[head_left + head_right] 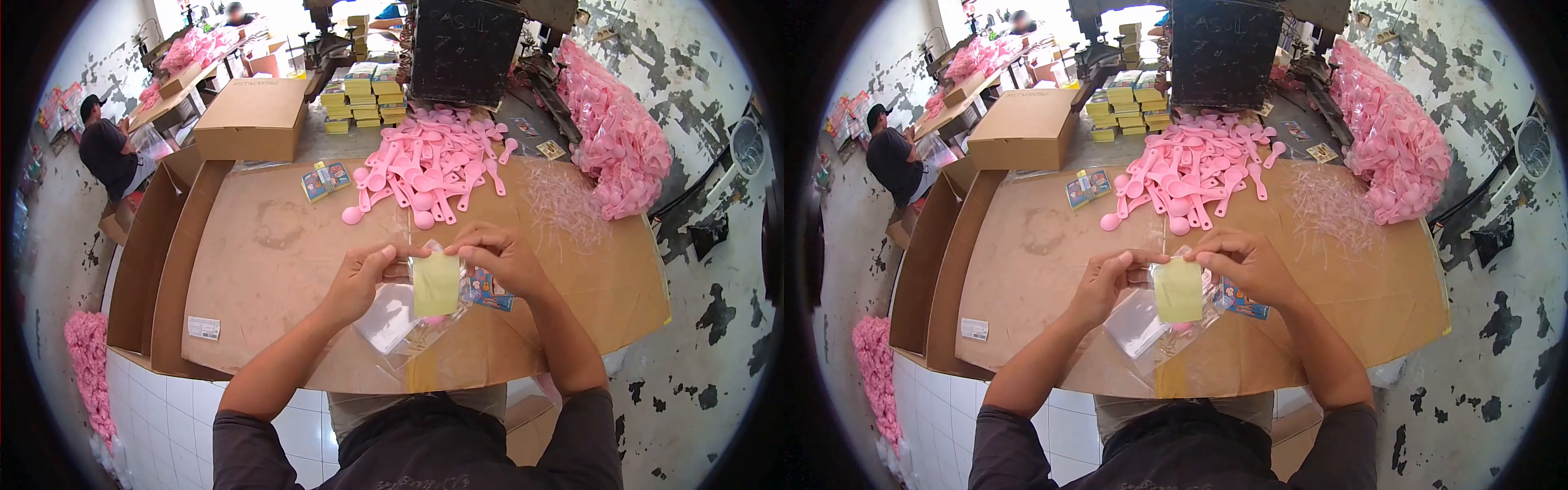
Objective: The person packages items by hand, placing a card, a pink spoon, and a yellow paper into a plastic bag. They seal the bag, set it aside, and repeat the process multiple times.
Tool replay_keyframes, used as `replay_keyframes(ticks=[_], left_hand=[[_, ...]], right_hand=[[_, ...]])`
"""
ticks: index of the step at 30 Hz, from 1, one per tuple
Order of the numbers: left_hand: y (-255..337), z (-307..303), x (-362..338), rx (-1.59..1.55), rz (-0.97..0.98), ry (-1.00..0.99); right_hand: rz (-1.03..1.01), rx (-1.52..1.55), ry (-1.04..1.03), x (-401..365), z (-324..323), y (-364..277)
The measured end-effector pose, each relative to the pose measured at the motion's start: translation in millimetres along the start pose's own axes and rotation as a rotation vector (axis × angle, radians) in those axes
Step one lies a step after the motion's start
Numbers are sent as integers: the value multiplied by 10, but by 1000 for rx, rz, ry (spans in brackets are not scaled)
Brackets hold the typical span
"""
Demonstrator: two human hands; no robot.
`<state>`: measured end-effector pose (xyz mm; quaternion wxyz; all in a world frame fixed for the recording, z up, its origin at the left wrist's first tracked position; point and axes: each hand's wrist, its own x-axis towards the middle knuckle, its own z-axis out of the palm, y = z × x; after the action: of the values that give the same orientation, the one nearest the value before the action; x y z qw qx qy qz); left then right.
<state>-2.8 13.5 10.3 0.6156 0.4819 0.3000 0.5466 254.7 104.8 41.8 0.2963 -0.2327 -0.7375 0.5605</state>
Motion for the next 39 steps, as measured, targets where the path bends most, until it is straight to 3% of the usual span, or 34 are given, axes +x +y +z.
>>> replay_keyframes(ticks=[5,11,17,20,24,26,28,30,32,35,36,39], left_hand=[[-11,86,29,229,-33,37],[-14,40,29,252,-85,36],[33,90,44,208,-23,114],[92,223,37,103,130,132],[134,-48,16,436,-87,67],[294,-149,23,451,-93,155],[465,-365,9,292,80,426],[657,-674,-38,132,487,704],[969,-937,-96,22,814,924],[1093,-863,-87,-222,822,987],[863,-1037,-59,-105,782,889],[394,-827,75,423,355,678]], right_hand=[[-34,-21,9,0,43,1],[-12,81,-19,21,42,103],[20,-18,-106,1,104,-3],[0,-12,-92,30,87,64],[-25,97,-18,67,134,-33],[-35,-255,10,52,-2,-146],[-42,-583,28,-30,-207,-149],[-45,-890,36,-156,-413,-87],[37,-848,67,-260,-539,-27],[84,-887,66,-391,-633,88],[88,-919,57,-409,-641,113],[105,-942,-33,-444,-646,92]])
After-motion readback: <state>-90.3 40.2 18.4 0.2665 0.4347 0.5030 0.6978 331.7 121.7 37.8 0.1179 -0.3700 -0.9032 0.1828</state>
